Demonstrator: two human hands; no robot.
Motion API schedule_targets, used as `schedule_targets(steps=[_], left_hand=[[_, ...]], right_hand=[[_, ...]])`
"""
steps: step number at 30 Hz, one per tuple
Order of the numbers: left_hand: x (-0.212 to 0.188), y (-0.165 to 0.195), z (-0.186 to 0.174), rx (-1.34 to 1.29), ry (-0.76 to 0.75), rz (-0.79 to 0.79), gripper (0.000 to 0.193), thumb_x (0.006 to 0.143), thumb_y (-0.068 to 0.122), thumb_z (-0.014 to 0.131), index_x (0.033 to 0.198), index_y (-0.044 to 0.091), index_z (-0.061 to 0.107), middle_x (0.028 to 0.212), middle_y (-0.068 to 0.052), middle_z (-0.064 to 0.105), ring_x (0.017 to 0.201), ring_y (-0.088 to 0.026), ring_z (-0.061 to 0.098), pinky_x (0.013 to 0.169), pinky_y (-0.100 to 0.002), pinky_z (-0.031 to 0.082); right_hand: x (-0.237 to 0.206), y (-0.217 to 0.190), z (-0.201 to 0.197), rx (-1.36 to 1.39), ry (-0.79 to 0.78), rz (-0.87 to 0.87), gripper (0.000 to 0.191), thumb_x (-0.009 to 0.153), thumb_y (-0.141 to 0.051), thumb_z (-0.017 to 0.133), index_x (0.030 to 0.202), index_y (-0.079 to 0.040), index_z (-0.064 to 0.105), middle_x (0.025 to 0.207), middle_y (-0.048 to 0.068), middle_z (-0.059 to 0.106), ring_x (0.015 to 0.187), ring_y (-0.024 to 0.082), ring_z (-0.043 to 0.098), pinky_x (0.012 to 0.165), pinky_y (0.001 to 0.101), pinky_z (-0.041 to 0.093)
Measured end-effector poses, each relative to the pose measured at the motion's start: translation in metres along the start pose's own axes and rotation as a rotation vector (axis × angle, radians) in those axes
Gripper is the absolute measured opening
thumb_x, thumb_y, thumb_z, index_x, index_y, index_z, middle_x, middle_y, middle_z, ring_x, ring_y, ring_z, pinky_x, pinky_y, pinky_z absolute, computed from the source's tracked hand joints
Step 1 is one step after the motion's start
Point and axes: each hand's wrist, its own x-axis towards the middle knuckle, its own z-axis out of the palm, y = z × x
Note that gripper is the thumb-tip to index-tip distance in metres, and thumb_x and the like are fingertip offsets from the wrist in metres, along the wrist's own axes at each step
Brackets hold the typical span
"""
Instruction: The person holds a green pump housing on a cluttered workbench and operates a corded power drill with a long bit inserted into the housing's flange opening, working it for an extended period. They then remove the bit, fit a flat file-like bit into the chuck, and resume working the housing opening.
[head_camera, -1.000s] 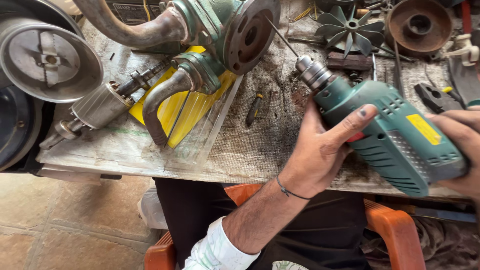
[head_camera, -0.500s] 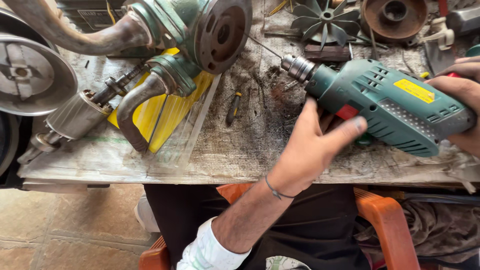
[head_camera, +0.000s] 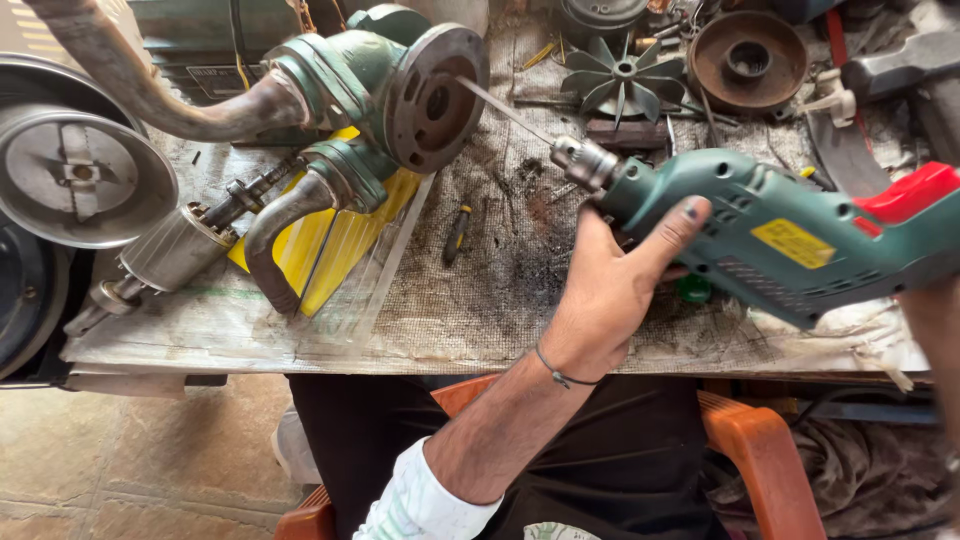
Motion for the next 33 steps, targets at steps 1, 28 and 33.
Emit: schedule_targets(steps=[1,28,33], left_hand=[[0.003,0.001,0.0,-0.008,0.028,-0.007,0.064,0.091,0.038,0.077,0.129,-0.003,0.045,0.12,-0.016,0.063,0.108,-0.023,0.067,0.085,-0.041,0.061],[0.056,-0.002,-0.002,0.07,-0.02,0.016,0.058,0.072,0.035,0.092,0.108,-0.005,0.07,0.1,-0.014,0.072,0.096,-0.022,0.071,0.087,-0.04,0.059],[0.05,0.001,-0.008,0.034,-0.021,0.063,0.054,0.072,0.024,0.092,0.11,-0.006,0.069,0.101,-0.015,0.072,0.097,-0.023,0.071,0.089,-0.041,0.059]], right_hand=[[-0.007,-0.002,0.003,0.069,0.035,0.046,0.065,0.072,-0.016,0.083,0.132,-0.009,0.059,0.124,0.019,0.056,0.113,0.033,0.058,0.099,0.043,0.05],[0.033,-0.023,0.019,0.927,0.47,-0.039,0.02,0.102,-0.02,0.072,0.095,-0.004,0.061,0.107,0.01,0.061,0.108,0.019,0.061,0.096,0.0287,0.058],[0.038,-0.066,-0.007,0.966,0.175,0.411,0.04,0.097,-0.033,0.066,0.115,0.003,0.066,0.145,0.015,0.054,0.133,0.032,0.058,0.115,0.0428,0.05]])
